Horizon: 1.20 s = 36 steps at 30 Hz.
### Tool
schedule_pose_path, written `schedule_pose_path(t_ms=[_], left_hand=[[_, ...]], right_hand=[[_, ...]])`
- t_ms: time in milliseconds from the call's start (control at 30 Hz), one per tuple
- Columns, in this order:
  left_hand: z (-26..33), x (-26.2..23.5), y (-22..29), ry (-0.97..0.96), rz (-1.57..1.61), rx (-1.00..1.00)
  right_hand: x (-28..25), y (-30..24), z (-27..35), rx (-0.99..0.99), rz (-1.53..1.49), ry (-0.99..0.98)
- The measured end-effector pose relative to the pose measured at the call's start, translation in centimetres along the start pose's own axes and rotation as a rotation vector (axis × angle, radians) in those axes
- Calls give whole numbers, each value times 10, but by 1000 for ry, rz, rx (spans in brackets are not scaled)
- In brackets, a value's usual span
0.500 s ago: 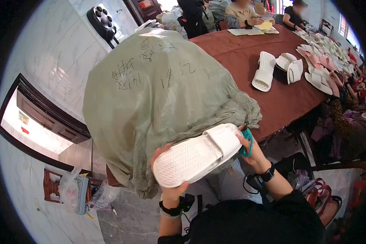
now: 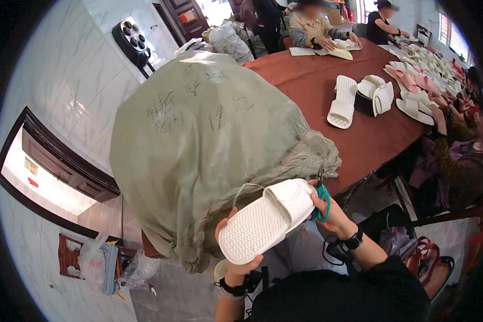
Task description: Using scissors to trim excess material from white sandals and organizing them into a bag.
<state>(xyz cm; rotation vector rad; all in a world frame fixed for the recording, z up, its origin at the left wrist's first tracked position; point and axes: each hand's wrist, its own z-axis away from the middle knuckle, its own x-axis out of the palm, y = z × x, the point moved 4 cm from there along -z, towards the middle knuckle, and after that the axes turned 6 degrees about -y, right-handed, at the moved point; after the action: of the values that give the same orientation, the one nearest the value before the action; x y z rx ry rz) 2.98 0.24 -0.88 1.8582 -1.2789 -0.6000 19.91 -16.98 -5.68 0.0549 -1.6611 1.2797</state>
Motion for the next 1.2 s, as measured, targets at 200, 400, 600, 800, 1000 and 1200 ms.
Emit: schedule_pose_path(t_ms=[200,400,600,800,1000,1200], left_hand=[[-6,-16,13,-292,-533,-231],[-24,-31,30,-193,-1293,77],[-21,-4,6,-198,-1238,0],[-17,-8,4,-43,-1131,77],[-7,5,1,63,-558,25],[7,17,11,-41,-591,23]], right_hand=[[-33,-33,-17,-112,77,36],[-44,-69,-67,-187,498,70],[-60,-82,-75,-527,1547,321],[-8,-47,-9,-101,148,-204],[21,24,14,368,504,-707],[34,26,-12,403,540,-545]])
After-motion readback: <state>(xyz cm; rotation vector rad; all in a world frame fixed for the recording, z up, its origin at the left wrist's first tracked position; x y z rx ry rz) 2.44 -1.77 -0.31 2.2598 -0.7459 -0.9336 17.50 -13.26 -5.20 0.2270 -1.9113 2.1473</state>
